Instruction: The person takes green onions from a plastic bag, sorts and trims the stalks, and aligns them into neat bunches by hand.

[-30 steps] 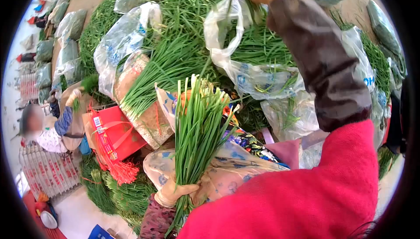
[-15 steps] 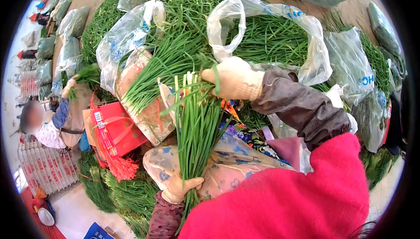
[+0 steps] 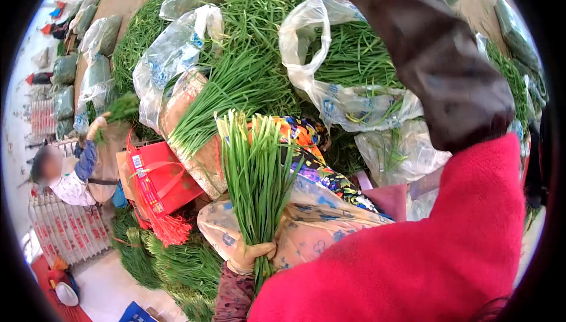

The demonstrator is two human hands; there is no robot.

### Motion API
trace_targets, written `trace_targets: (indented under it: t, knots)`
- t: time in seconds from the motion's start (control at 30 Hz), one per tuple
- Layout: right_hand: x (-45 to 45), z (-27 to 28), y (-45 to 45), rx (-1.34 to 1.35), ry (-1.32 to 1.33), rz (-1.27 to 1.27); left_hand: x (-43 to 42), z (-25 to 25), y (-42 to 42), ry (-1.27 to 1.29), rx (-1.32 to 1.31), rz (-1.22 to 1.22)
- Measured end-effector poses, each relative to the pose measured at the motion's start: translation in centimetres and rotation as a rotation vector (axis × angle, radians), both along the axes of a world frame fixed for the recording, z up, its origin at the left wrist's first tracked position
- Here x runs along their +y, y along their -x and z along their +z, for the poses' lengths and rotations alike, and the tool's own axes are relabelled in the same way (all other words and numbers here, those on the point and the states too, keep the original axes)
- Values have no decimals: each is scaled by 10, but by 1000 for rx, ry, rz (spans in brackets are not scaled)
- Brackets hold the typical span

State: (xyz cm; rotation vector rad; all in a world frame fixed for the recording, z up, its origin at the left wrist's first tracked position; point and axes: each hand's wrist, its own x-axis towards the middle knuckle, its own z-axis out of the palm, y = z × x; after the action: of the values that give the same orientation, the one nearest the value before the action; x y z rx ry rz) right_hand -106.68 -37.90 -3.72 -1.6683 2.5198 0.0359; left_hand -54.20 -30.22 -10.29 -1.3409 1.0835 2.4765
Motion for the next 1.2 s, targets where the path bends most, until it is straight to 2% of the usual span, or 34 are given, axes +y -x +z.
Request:
trace_targets:
  t: [0.1,0.17,0.23,0.3,0.37,0.4,0.5,0.53,0.57,0.63,0.67,0.7,0.73,0.77,0.83,0.9,0.93,1.0,1.03,1.07,1.1,1.17,1.2]
  knots:
    - [28,-24,-78,-471,-199,410,1,-7,-4,-12,30,27]
    - [50,-58,-120,-607,-397,435,-2,-10,-7,-38,23,29]
    - [71,-95,-146,-730,-212,456,-3,-8,-4,2,17,30]
    - [83,-101,-165,-1015,-225,289,-4,-6,0,47,16,32]
    - [91,-123,-175,-938,-168,368,-6,-3,3,30,94,-9]
    - [96,-127,-174,-848,-32,515,-6,0,6,43,87,-19]
    - [98,-117,-165,-695,-78,633,-1,-5,4,45,77,55]
    - [94,-110,-160,-526,-97,644,-2,-12,-2,30,89,49]
    - [85,-103,-151,-357,-172,603,1,-9,1,26,88,56]
    - [72,-106,-114,-255,58,448,6,-2,13,63,85,144]
    - [68,-110,-94,-295,273,340,5,-7,8,50,94,110]
    - [62,-108,-73,-196,478,292,5,-8,5,54,91,113]
    - [52,-106,-52,-231,591,183,6,-8,3,25,83,119]
    - [40,-94,-33,-279,500,-38,5,-9,2,-3,78,122]
    - [41,-85,-36,-14,440,-355,3,-9,-1,0,86,121]
    - [49,-78,-56,-23,359,-179,2,-6,3,108,97,97]
    - [56,-80,-70,-210,469,75,4,-3,4,113,101,147]
    - [69,-51,-119,-742,352,122,4,-5,2,137,100,162]
    - [72,-52,-136,-805,349,199,3,-6,1,148,92,167]
    - [76,-45,-157,-742,334,217,1,-5,3,188,61,137]
    - [78,-31,-171,-755,180,179,1,-5,3,194,57,137]
    - [78,-47,-198,-702,241,275,1,-7,2,215,57,161]
    - [75,-45,-208,-720,144,212,2,-10,1,225,69,183]
